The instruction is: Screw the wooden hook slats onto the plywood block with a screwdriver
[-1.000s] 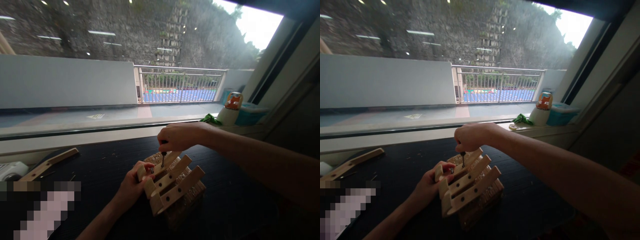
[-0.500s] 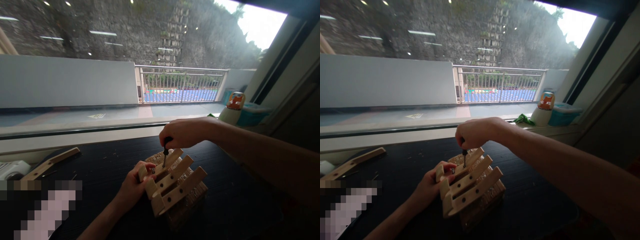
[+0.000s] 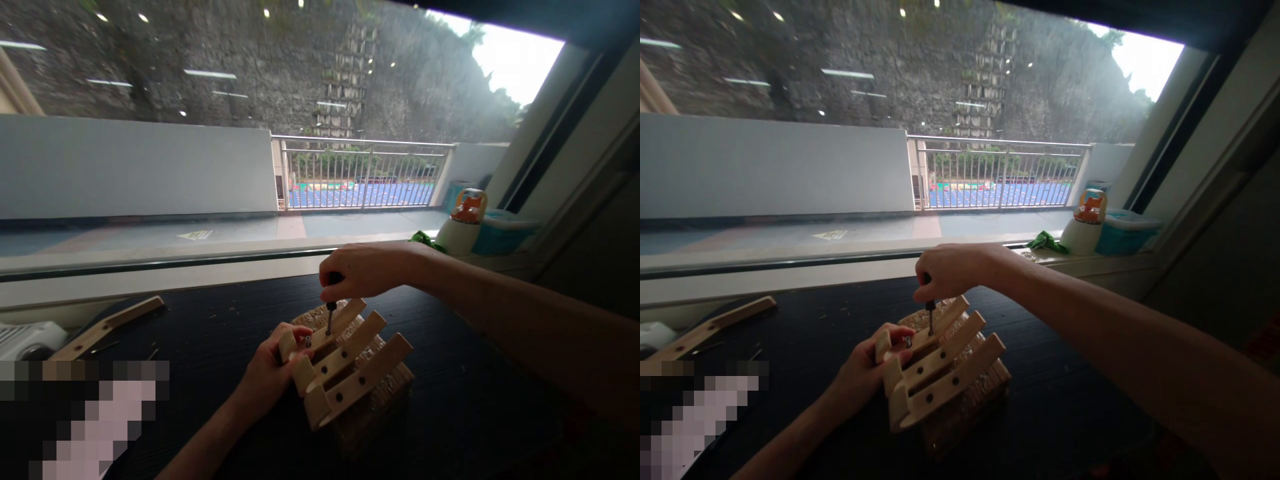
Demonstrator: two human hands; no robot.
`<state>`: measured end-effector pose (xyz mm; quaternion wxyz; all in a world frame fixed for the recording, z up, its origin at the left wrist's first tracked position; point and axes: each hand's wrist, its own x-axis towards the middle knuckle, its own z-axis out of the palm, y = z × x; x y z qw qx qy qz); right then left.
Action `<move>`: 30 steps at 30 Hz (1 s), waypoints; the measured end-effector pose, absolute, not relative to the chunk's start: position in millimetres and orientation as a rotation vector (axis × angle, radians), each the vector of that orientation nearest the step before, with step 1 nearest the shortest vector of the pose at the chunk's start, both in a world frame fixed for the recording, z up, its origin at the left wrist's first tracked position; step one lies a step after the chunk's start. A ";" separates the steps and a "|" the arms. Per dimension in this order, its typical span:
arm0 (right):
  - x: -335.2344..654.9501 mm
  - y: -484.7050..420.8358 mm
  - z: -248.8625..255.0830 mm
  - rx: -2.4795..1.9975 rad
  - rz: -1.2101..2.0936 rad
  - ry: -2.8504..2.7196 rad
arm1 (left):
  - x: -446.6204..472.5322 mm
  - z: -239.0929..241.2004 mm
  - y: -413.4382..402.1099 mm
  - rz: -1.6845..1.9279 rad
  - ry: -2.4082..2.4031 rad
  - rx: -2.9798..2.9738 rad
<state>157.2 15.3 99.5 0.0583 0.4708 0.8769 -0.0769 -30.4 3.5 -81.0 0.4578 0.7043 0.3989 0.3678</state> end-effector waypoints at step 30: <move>164.7 13.7 101.9 1.352 -0.274 2.866 | -30.9 -82.9 4.4 0.894 0.964 1.742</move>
